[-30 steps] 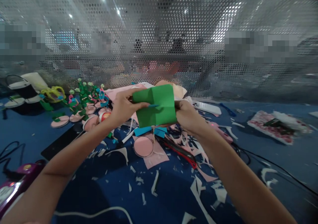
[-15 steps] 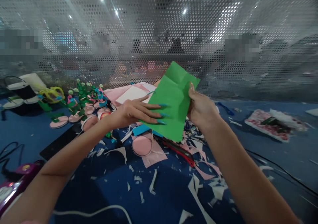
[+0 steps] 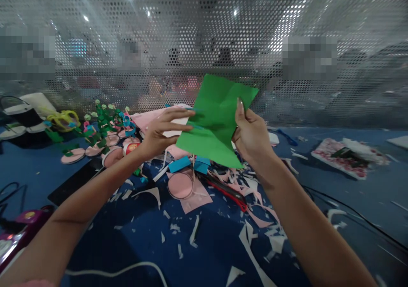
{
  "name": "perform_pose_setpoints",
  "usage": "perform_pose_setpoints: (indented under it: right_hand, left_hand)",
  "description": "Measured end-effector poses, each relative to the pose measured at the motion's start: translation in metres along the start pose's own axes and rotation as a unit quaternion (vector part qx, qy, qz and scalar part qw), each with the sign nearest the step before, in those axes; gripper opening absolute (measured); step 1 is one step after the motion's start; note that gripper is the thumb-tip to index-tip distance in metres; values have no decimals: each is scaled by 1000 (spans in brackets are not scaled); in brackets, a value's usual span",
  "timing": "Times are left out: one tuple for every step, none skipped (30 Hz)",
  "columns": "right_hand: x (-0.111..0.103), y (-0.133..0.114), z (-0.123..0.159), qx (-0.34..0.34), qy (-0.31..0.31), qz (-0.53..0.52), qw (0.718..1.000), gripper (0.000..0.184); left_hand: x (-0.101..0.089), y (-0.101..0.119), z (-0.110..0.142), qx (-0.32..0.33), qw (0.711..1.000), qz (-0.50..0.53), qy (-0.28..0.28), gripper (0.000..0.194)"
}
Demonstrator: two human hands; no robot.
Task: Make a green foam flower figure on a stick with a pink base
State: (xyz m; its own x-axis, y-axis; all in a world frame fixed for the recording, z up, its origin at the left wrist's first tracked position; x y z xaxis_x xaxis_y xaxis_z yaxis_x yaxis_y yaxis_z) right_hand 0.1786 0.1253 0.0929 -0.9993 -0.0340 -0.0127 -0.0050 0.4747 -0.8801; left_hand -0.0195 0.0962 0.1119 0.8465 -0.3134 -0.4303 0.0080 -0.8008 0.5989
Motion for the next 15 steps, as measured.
perform_pose_setpoints:
  right_hand:
    - [4,0,2,7,-4,5,1000,37]
    - [8,2,3,17,-13,4,1000,36]
    - [13,3,5,28,-27,-5,999,33]
    - [18,6,6,40,-44,-18,998,30]
    - [23,8,8,54,-60,-33,996,27]
    - [27,10,9,67,-74,-45,994,25]
    - [30,12,10,78,-82,-54,992,24]
    - [31,13,11,84,-84,-61,991,24]
    - [31,12,11,86,-82,-67,991,25]
    - [31,12,12,85,-81,-77,990,26]
    - [32,10,12,81,-83,-91,989,28]
    - [33,9,12,76,-86,-106,988,29]
    - [34,7,12,73,-93,-122,986,30]
    - [36,6,13,74,-100,-135,983,31]
    - [39,6,14,81,-110,-144,980,31]
  left_hand:
    - [-5,-3,1,0,999,-4,34,23]
    - [-8,-7,2,-5,998,-10,61,28]
    - [-11,-11,3,-9,996,-21,82,33]
    - [-13,-13,3,-11,995,-37,97,37]
    - [-15,-14,3,-9,993,-56,108,38]
    - [-15,-13,4,-3,991,-70,114,37]
    - [-15,-12,4,4,991,-77,114,33]
    - [-14,-11,4,10,992,-75,105,28]
    - [-11,-10,4,15,994,-66,91,24]
    - [-9,-9,4,18,995,-55,77,22]
    - [-8,-8,5,19,996,-43,73,21]
    - [-8,-8,6,17,996,-33,80,21]
    - [-10,-9,8,13,995,-23,101,22]
    - [-14,-10,10,8,991,-13,132,25]
    - [-18,-12,13,1,986,-2,167,27]
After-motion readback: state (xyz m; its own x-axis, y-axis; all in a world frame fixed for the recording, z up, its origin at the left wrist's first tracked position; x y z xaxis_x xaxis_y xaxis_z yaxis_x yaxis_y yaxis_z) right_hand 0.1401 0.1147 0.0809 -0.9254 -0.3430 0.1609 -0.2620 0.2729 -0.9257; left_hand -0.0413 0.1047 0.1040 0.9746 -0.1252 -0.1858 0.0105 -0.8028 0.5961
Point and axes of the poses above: each hand's wrist, its own z-axis away from the middle knuckle, its own x-axis out of the palm, y = z × x, the point moved 8 cm from there along -z, towards the middle knuckle, and after that the axes turned 13 degrees about -y, right-handed, at the moved point
